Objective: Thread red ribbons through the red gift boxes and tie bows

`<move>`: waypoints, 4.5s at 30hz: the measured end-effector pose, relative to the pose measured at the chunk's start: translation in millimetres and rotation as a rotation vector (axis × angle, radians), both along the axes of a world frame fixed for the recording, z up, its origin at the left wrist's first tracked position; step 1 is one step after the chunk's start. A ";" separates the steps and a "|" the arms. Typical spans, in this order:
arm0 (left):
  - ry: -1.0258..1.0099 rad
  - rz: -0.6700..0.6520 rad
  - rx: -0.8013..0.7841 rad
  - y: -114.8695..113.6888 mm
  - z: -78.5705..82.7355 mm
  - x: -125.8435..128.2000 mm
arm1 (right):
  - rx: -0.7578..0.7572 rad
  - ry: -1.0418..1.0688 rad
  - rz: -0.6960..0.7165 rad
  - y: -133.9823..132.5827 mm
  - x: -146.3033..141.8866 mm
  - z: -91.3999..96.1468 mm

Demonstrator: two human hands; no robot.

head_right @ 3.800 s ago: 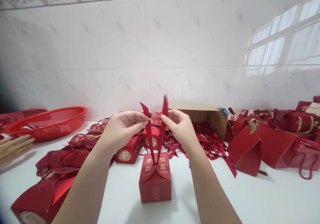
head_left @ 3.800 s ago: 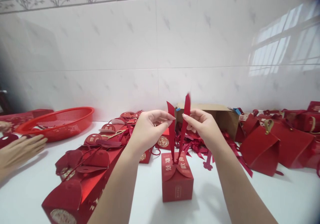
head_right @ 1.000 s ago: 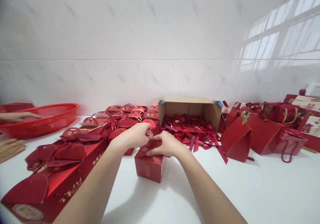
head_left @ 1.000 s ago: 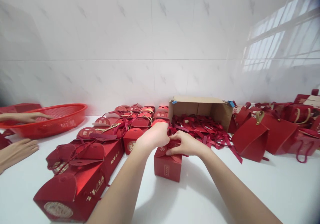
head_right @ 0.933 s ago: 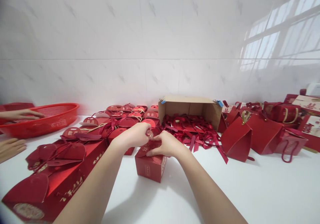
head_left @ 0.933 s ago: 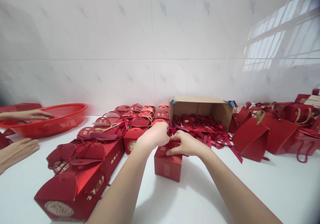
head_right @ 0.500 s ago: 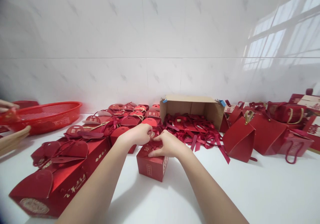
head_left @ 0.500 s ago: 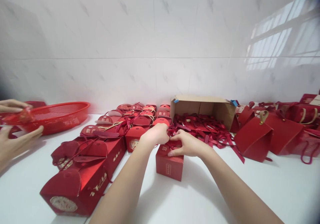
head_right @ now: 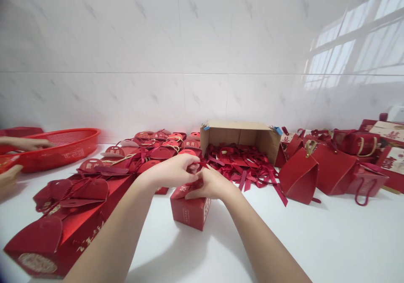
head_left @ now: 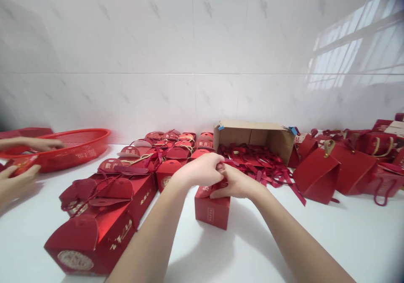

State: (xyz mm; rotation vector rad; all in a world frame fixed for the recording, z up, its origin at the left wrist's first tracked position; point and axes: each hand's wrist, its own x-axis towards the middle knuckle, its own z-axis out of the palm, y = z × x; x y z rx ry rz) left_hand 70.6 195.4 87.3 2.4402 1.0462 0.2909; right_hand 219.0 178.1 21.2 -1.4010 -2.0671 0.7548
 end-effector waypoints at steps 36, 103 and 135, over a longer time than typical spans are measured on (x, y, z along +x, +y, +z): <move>0.292 0.203 0.053 30.0 -10.7 -14.2 | -0.009 0.039 -0.313 -10.0 45.2 25.1; -0.472 0.416 0.337 -5.5 26.2 -30.9 | 0.251 0.473 -0.327 -53.4 49.6 72.2; -0.245 0.423 0.267 42.7 -1.9 -41.2 | 0.221 -0.137 -0.821 7.9 88.2 24.4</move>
